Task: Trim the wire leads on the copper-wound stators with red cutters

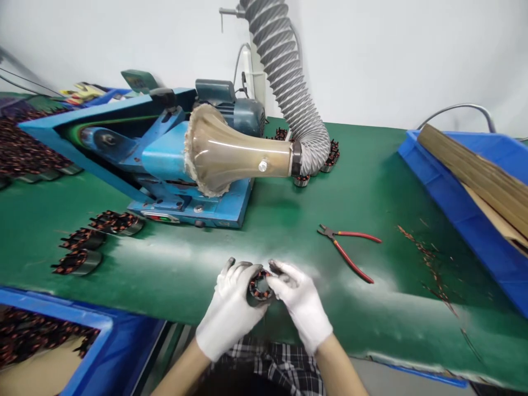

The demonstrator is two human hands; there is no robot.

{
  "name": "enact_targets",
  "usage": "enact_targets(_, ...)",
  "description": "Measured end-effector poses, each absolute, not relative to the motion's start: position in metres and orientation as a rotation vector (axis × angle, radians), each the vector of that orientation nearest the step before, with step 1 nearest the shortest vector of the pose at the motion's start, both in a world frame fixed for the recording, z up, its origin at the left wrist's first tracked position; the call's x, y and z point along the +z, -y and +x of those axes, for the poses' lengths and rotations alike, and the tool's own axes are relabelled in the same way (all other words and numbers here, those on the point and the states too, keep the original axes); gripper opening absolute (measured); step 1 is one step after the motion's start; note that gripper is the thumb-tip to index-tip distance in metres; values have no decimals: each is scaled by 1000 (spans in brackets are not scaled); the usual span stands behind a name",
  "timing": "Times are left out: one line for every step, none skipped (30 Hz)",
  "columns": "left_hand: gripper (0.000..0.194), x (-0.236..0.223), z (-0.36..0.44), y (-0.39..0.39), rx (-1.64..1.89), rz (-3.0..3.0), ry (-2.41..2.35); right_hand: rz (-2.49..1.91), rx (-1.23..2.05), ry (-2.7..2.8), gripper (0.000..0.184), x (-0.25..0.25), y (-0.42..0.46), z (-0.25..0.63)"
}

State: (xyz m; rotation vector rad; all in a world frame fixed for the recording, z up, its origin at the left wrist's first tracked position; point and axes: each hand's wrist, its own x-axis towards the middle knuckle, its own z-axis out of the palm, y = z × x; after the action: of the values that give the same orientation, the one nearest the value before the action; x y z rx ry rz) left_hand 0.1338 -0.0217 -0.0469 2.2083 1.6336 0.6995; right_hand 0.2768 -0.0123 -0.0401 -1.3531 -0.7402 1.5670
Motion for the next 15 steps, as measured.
enact_targets(35,-46,135,21,704,2195,-1651,-1336,1521,708,27,-41,11,271)
enact_targets(32,-45,136,21,705,2187,-1670,-1307,1489,674,21,-42,9,270)
enact_targets(30,-44,137,21,702,2184,-1690,-1275,1482,647,20,-41,7,272)
enact_targets(29,-44,137,21,700,2185,-1711,-1237,1491,617,21,-39,5,277)
enact_targets(29,-44,138,22,699,2191,-1725,-1194,1488,584,23,-36,4,286)
enact_targets(29,-44,138,22,705,2201,-1732,-1149,1455,555,23,-31,3,296)
enact_targets(30,-45,138,23,710,2211,-1733,-1103,1391,538,23,-25,3,307)
enact_targets(33,-46,137,24,719,2218,-1729,-1068,1294,554,20,-20,4,316)
enact_targets(38,-47,136,25,731,2214,-1726,-1069,1201,636,16,-14,6,323)
enact_targets(46,-49,135,25,740,2197,-1724,-1107,1128,802,12,-9,9,328)
enact_targets(56,-50,133,26,740,2169,-1721,-1166,1076,1054,9,-6,13,328)
enact_targets(66,-51,131,26,734,2140,-1711,-1219,1027,1369,8,-5,17,326)
enact_targets(74,-52,128,26,720,2121,-1683,-1252,953,1701,12,-6,21,321)
enact_targets(80,-53,126,25,700,2116,-1636,-1257,844,2001,18,-8,24,315)
enact_targets(81,-53,124,24,675,2124,-1577,-1237,698,2227,21,-11,27,308)
